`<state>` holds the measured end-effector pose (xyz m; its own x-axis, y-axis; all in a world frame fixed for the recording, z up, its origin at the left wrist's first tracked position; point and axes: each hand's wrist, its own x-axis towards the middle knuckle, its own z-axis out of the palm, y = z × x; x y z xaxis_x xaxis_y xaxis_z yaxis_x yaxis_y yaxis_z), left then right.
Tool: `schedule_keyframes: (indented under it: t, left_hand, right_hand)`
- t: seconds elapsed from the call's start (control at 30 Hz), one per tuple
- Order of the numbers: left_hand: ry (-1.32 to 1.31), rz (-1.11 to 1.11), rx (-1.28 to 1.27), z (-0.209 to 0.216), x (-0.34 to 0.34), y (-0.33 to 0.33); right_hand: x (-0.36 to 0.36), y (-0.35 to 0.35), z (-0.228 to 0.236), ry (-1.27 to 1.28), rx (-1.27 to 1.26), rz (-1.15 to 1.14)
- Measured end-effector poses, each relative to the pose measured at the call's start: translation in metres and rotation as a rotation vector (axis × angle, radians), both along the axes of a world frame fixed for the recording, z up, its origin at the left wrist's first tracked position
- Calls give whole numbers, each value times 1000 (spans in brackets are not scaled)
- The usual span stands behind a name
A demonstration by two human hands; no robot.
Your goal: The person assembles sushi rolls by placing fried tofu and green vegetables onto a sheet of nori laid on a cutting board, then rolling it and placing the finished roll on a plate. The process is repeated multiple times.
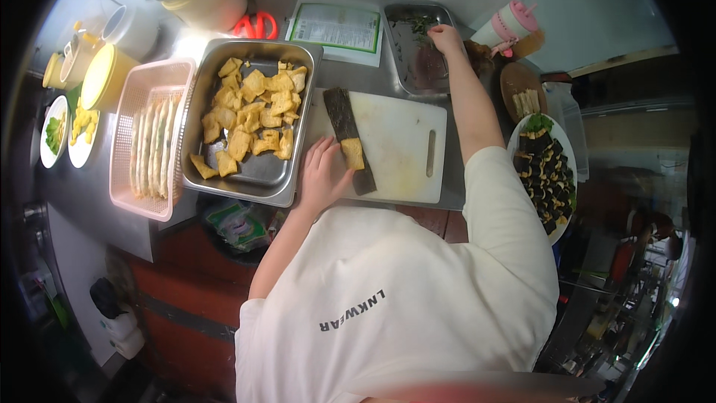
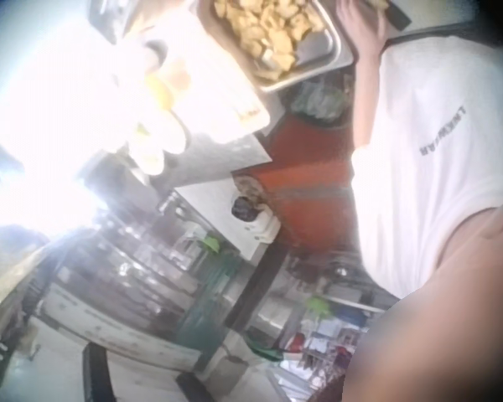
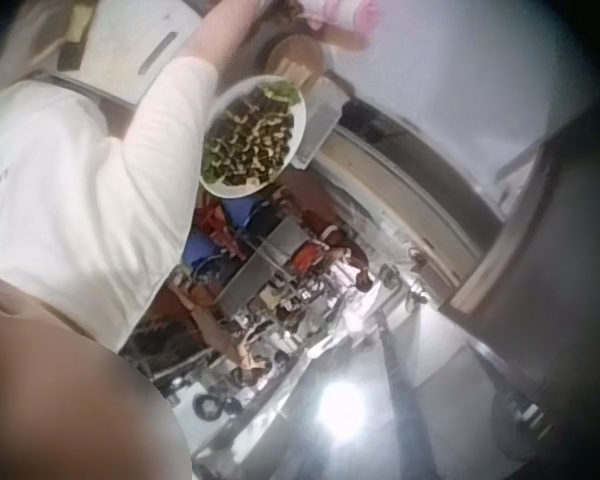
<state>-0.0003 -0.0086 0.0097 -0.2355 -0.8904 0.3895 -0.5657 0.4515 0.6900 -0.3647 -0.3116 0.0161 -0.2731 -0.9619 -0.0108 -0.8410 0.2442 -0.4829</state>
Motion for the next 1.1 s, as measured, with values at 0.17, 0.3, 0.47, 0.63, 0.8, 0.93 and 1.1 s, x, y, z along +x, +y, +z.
schedule_keyframes:
  t: [0.17,0.3,0.47,0.63,0.8,0.93,1.1]
  left_hand:
    - [-17,23,8,1,-1,1]
    - [-5,32,-10,2,-1,1]
    - [24,15,-34,6,-3,-2]
    - [41,0,-70,6,-2,-3]
    - [50,2,-82,0,-1,-4]
    - [130,30,-65,1,0,-2]
    - [137,-33,-160,7,-3,-5]
  right_hand:
    - [1,-15,-35,189,-108,84]
    - [6,-2,-25,77,-111,91]
    - [-6,17,-2,-42,-223,93]
    - [17,65,34,-227,-311,186]
    - [78,138,51,-530,-133,464]
    - [143,215,39,-600,42,824]
    - [171,254,12,-372,-170,873]
